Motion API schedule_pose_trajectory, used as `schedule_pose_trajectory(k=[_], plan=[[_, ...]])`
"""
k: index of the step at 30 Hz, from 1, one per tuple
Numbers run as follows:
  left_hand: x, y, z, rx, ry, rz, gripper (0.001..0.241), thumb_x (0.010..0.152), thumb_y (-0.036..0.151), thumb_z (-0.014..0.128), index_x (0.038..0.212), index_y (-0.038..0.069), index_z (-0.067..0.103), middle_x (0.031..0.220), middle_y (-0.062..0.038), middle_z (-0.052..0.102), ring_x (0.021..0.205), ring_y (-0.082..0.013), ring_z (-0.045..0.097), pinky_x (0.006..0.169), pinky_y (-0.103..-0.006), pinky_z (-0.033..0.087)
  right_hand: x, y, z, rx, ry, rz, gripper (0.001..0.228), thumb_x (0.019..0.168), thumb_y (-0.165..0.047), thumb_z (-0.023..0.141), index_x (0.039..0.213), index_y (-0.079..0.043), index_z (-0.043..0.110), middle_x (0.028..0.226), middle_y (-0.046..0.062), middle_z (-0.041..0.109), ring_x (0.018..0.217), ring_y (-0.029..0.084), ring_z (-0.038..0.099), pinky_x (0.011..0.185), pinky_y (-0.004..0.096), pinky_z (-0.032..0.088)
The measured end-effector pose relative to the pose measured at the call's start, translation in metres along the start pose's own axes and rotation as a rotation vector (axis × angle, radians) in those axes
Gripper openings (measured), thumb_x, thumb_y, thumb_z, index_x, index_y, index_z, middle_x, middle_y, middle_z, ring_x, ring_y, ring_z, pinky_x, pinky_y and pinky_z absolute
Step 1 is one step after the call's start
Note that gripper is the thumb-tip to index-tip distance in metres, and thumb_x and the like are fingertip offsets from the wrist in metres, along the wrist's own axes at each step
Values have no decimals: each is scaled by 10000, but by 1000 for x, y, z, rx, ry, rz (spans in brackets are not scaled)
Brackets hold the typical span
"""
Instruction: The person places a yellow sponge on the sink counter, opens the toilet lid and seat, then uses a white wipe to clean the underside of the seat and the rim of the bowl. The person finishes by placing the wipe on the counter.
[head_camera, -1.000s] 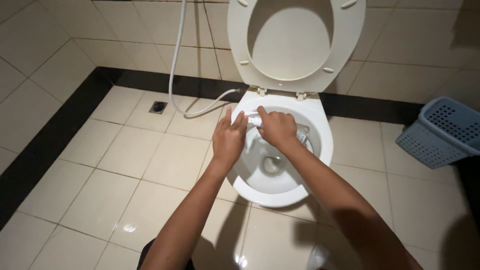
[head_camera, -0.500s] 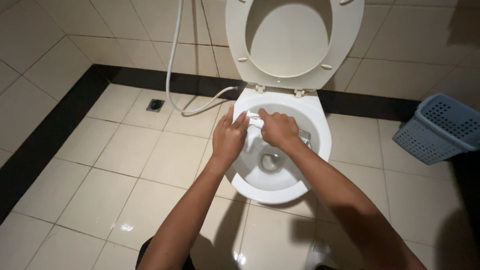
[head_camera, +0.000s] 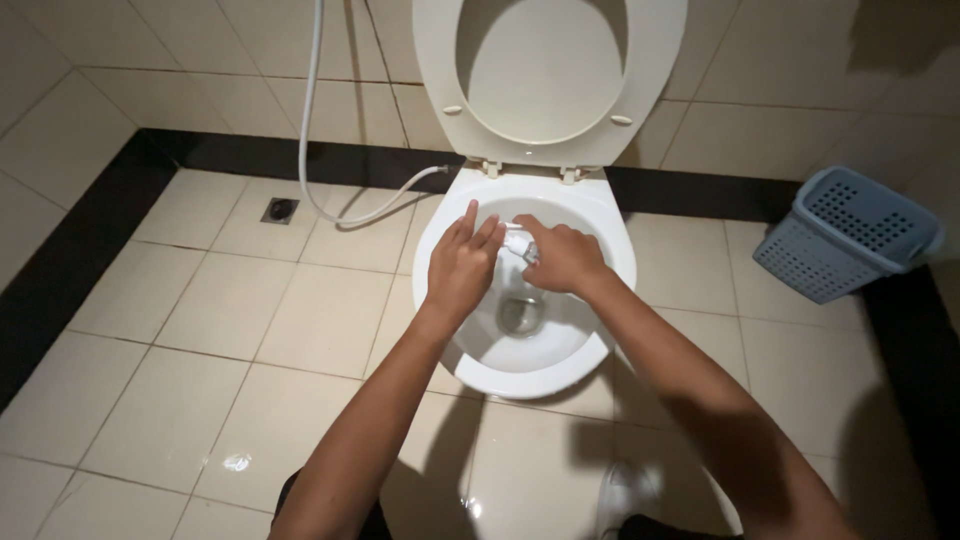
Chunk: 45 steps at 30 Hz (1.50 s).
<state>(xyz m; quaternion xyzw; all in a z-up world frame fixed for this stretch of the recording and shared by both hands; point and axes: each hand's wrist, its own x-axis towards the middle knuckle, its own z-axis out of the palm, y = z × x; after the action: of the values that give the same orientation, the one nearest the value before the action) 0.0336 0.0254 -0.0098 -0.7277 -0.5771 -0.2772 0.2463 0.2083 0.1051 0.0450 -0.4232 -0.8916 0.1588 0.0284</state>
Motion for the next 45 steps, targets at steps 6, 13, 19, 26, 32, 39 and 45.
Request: schedule_pose_trajectory(k=[6, 13, 19, 26, 32, 39, 45], plan=[[14, 14, 11, -60, 13, 2, 320, 845, 23, 670, 1151, -12, 756, 1239, -166, 731, 1331, -408, 583, 1069, -472, 495, -12, 14, -16, 16, -58, 106, 882, 763, -335, 737, 1555, -362, 350, 1041, 169, 732, 1018, 376, 703, 905, 498, 548], [22, 28, 31, -114, 35, -10, 317, 852, 22, 660, 1155, 12, 750, 1222, -158, 742, 1312, -394, 609, 1042, -469, 506, -18, 34, -16, -96, -41, 147, 661, 827, -312, 697, 1452, -344, 483, 1072, 144, 737, 1026, 369, 705, 904, 513, 552], [22, 46, 41, -142, 42, 21, 289, 887, 48, 664, 1160, 6, 747, 1204, -149, 747, 1302, -396, 615, 1022, -473, 511, -31, 55, -10, -143, -10, 154, 515, 848, -278, 679, 1356, -297, 597, 1049, 119, 770, 1025, 337, 722, 901, 504, 561], [27, 63, 38, -161, 25, 51, 376, 826, -3, 643, 1190, -17, 738, 1225, -175, 738, 1317, -382, 614, 1042, -449, 515, -52, 42, -41, -114, -86, 261, 849, 777, -425, 765, 1529, -349, 379, 1128, 185, 697, 1050, 378, 683, 935, 498, 530], [32, 72, 46, -193, 42, 82, 381, 829, -16, 636, 1197, -17, 732, 1250, -186, 731, 1335, -362, 599, 1098, -454, 493, -50, 69, -26, -113, -29, 208, 699, 828, -340, 710, 1485, -350, 470, 1100, 164, 711, 1034, 373, 696, 911, 510, 542], [35, 77, 50, -205, 8, 73, 396, 834, -4, 636, 1220, -14, 721, 1267, -170, 729, 1332, -377, 593, 1084, -454, 487, -53, 75, -15, -147, 11, 209, 467, 813, -260, 721, 1271, -266, 633, 1017, 140, 734, 981, 361, 713, 874, 494, 560], [30, 71, 42, -177, 18, 58, 397, 830, -27, 628, 1213, 1, 730, 1249, -169, 732, 1319, -371, 607, 1075, -453, 497, -47, 67, -14, -86, -35, 262, 589, 840, -296, 689, 1404, -261, 522, 982, 126, 760, 929, 318, 766, 847, 474, 594]])
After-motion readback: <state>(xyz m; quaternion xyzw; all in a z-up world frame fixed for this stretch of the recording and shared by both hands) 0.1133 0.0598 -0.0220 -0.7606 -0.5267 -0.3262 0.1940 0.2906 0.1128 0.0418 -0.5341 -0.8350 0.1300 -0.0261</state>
